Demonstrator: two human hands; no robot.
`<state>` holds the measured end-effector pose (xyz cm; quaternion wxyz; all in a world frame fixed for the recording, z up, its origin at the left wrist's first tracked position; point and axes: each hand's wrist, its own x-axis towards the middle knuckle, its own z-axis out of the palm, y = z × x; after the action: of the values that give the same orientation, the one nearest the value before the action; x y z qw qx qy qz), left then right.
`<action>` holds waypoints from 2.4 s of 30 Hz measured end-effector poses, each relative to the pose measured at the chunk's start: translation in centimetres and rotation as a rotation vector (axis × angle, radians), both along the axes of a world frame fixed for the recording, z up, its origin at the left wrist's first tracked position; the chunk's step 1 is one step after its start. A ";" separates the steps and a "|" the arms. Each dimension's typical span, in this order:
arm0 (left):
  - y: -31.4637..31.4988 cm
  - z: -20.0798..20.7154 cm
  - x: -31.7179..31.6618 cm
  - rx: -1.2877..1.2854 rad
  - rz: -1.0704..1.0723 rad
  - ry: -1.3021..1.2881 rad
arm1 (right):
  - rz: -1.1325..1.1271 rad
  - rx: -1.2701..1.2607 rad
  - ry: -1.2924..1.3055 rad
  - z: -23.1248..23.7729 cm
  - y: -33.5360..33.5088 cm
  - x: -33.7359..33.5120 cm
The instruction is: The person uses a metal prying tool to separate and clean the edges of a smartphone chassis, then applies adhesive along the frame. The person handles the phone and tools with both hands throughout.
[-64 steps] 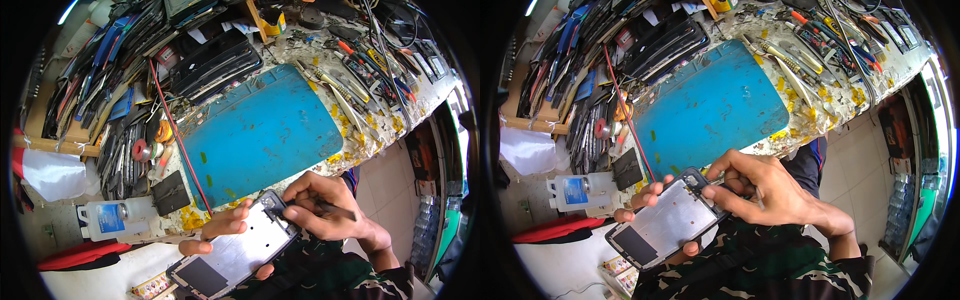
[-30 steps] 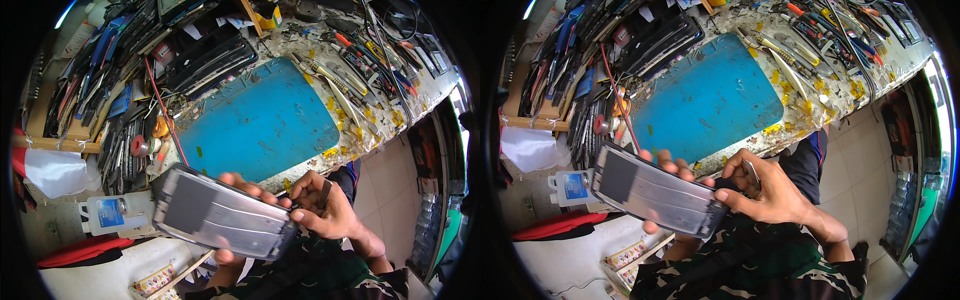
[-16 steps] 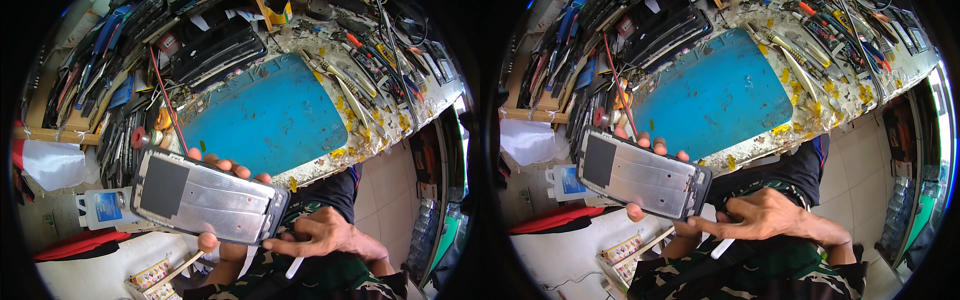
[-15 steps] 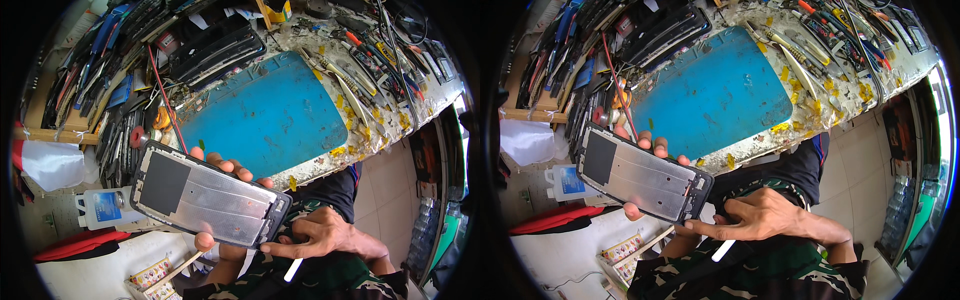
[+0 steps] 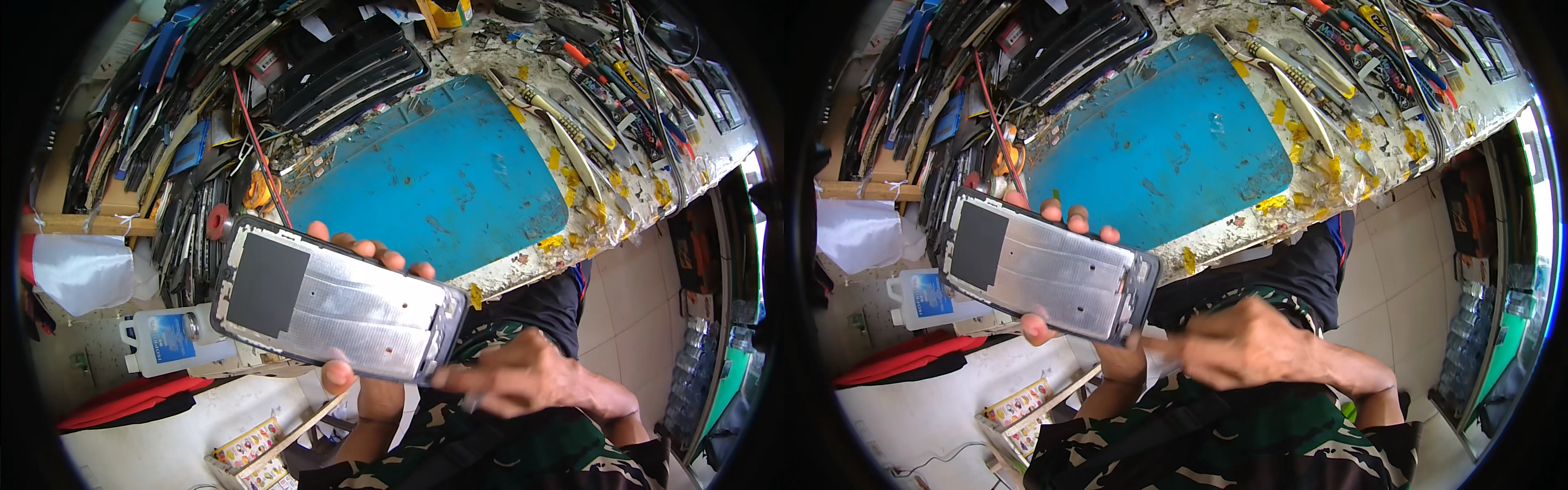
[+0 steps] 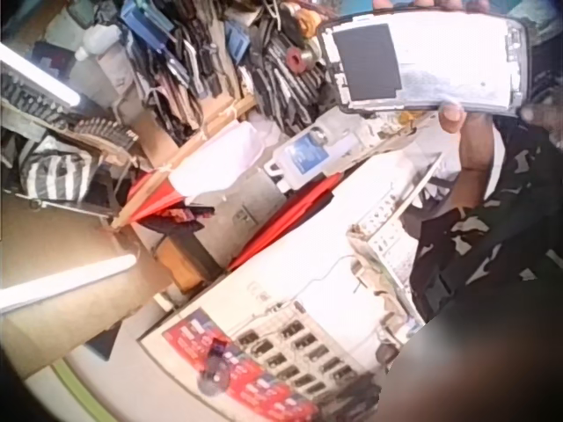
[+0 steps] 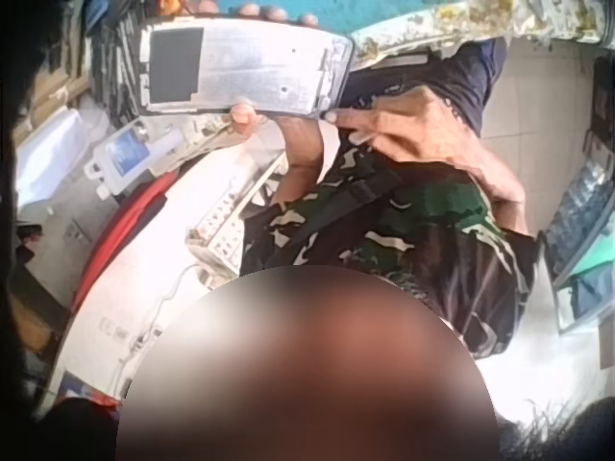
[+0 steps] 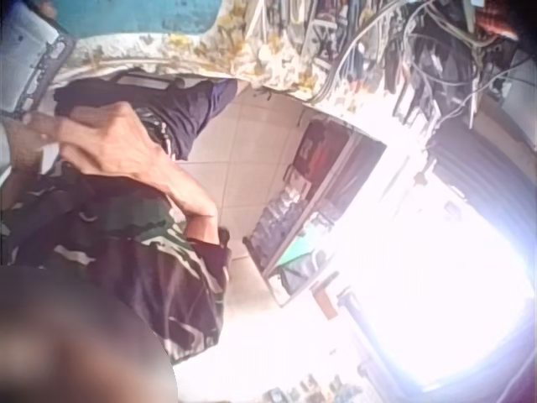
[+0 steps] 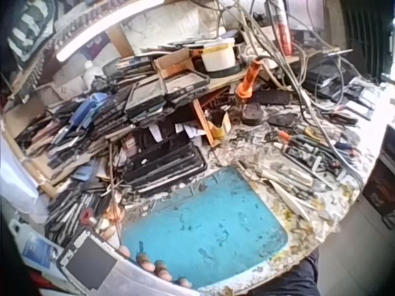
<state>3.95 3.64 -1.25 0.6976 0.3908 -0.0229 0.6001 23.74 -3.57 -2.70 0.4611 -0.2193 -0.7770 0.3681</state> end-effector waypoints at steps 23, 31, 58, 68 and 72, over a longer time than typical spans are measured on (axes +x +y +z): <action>-0.1 -0.8 -0.2 0.088 0.159 0.004 | 0.145 -0.195 0.073 0.2 -0.1 -1.8; 0.7 0.2 -3.1 -0.005 0.188 -0.046 | -0.226 -0.294 -0.229 3.0 0.5 2.9; -0.3 1.4 0.0 -0.233 -0.238 -0.195 | -0.988 -0.004 -0.645 4.3 11.3 7.6; 1.2 3.7 -0.7 -0.269 0.151 -0.217 | -0.141 0.013 -0.314 2.9 1.8 0.8; 0.8 4.2 -0.2 -0.246 0.211 -0.210 | -0.432 -0.108 -0.456 1.3 1.2 -0.9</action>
<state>3.70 4.46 2.98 0.6670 0.2382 0.0191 0.7057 22.81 -2.38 -1.37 0.3301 -0.4801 -0.7754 0.2436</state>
